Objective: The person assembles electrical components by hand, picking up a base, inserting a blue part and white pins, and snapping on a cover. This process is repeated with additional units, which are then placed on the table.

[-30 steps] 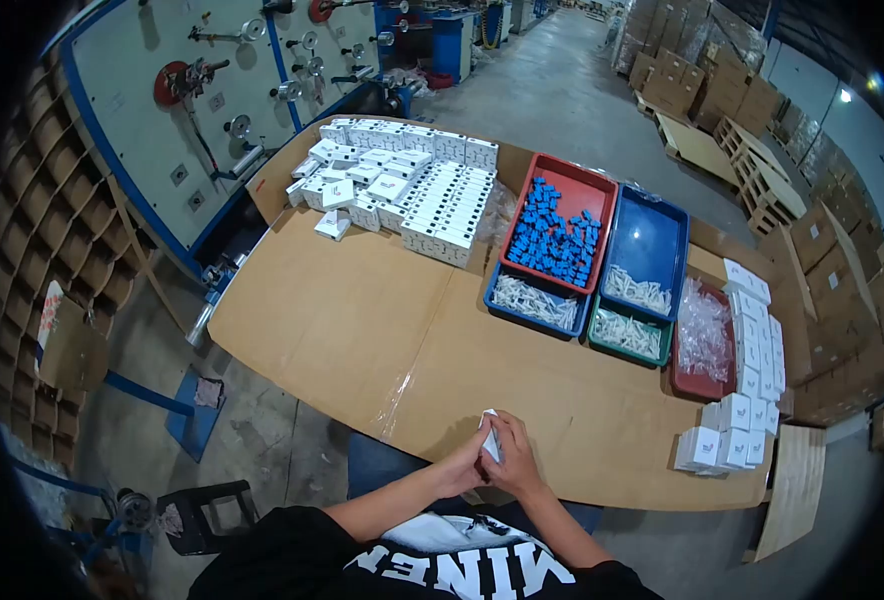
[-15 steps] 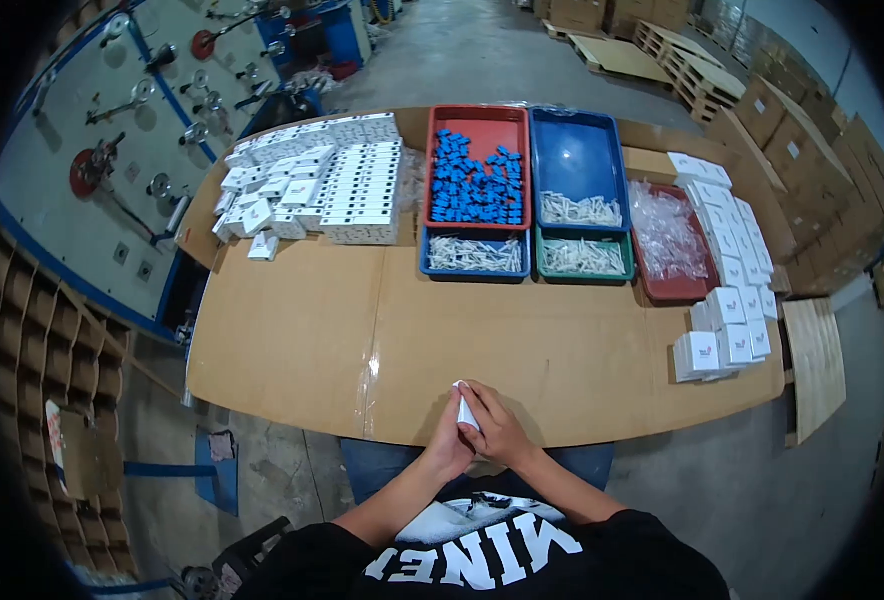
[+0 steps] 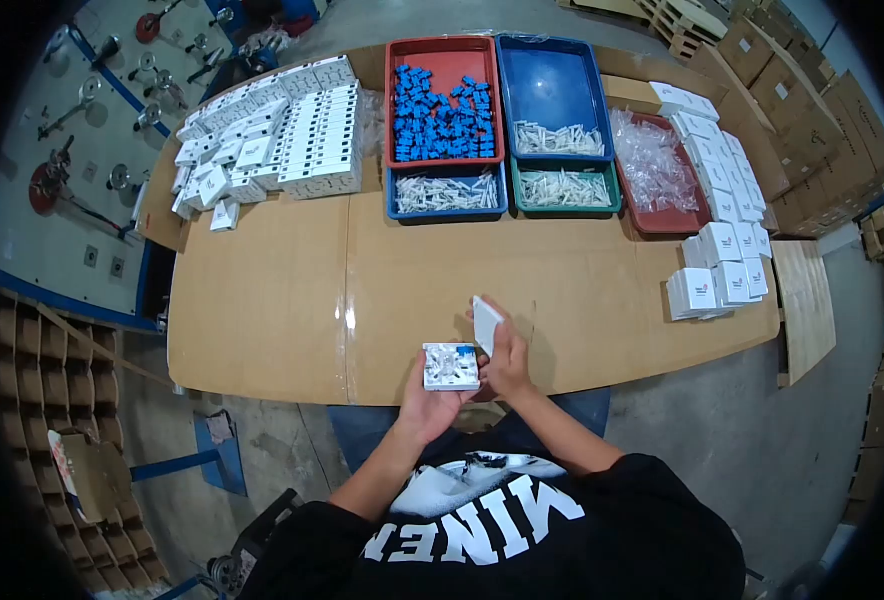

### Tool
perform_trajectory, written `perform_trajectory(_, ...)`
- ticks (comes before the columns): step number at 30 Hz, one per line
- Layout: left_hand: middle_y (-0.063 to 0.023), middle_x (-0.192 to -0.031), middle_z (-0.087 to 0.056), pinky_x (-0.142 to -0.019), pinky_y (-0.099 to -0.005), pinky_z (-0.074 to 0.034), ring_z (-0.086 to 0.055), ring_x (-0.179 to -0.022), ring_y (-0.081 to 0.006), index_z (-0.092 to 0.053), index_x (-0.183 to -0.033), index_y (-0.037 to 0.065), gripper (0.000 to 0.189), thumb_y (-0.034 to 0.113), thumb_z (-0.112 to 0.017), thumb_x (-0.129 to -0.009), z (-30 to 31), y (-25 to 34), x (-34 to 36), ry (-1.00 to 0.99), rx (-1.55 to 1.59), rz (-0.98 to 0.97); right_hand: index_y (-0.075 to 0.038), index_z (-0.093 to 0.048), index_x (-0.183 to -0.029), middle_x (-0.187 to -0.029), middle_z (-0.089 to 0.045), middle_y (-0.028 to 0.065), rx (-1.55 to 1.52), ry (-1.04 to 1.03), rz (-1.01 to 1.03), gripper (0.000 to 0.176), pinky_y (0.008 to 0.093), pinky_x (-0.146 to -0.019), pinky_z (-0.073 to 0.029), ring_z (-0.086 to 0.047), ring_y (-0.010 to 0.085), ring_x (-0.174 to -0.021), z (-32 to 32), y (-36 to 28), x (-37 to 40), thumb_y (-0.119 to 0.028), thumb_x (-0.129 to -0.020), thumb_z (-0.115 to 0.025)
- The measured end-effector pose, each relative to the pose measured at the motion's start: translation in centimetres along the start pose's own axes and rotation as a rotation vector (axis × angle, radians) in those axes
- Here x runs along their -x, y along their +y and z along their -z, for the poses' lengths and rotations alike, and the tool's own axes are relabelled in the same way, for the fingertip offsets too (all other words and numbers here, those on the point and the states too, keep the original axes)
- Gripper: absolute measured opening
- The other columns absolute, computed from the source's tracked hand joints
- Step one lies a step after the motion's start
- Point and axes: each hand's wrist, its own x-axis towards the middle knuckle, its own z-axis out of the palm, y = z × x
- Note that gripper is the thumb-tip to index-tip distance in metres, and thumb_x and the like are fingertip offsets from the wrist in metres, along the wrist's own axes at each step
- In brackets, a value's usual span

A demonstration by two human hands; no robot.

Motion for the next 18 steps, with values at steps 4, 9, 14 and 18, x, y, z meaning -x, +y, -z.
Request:
perform_trajectory(4,-0.0291,-0.154,-0.051,-0.113,-0.0645,-0.048,-0.056,-0.138,-0.0485,-0.037,-0.162,0.023,0.058,0.039,-0.047,-0.106,-1.8,1.5,0.9,-0.024,0.035,0.069,0.000,-0.059,-0.142,-0.131,-0.067,0.0221,0.213,0.125,-0.334,0.045,0.0381,-0.094,-0.055,-0.070,0.0278,-0.111,4.0,2.8,-4.5,-0.031,-0.111,-0.056)
perform_trajectory(9,-0.0261,-0.155,-0.051,-0.106,-0.0601,-0.056,-0.059,-0.137,-0.0444,-0.029,-0.165,0.024,0.069,0.012,-0.055,-0.102,-2.8,2.2,1.3,0.119,-0.412,-0.026,0.000,-0.068,-0.124,-0.106,-0.075,0.0188,0.877,0.435,0.381,0.035,0.0416,-0.089,-0.057,-0.074,0.0302,-0.096,2.3,-2.3,-4.9,-0.030,-0.106,-0.065)
perform_trajectory(14,-0.0142,-0.149,-0.056,-0.111,-0.0441,-0.053,-0.060,-0.135,-0.0279,-0.037,-0.162,0.017,0.068,-0.002,-0.049,-0.097,-1.3,0.7,0.4,0.178,-0.592,-0.264,0.000,-0.073,-0.113,-0.095,-0.077,0.0160,0.442,-0.124,-0.242,0.045,0.0400,-0.079,-0.059,-0.076,0.0270,-0.089,-1.3,-1.9,-0.7,-0.039,-0.093,-0.081)
perform_trajectory(18,-0.0094,-0.142,-0.058,-0.111,-0.0335,-0.049,-0.058,-0.132,-0.0213,-0.046,-0.155,0.012,0.067,-0.009,-0.048,-0.091,1.1,0.3,-0.2,0.168,-0.883,-0.352,0.003,-0.073,-0.112,-0.091,-0.076,0.0116,0.281,-0.127,-0.298,0.034,0.0320,-0.073,-0.057,-0.072,0.0174,-0.081,-1.8,0.1,-0.7,-0.025,-0.094,-0.080)
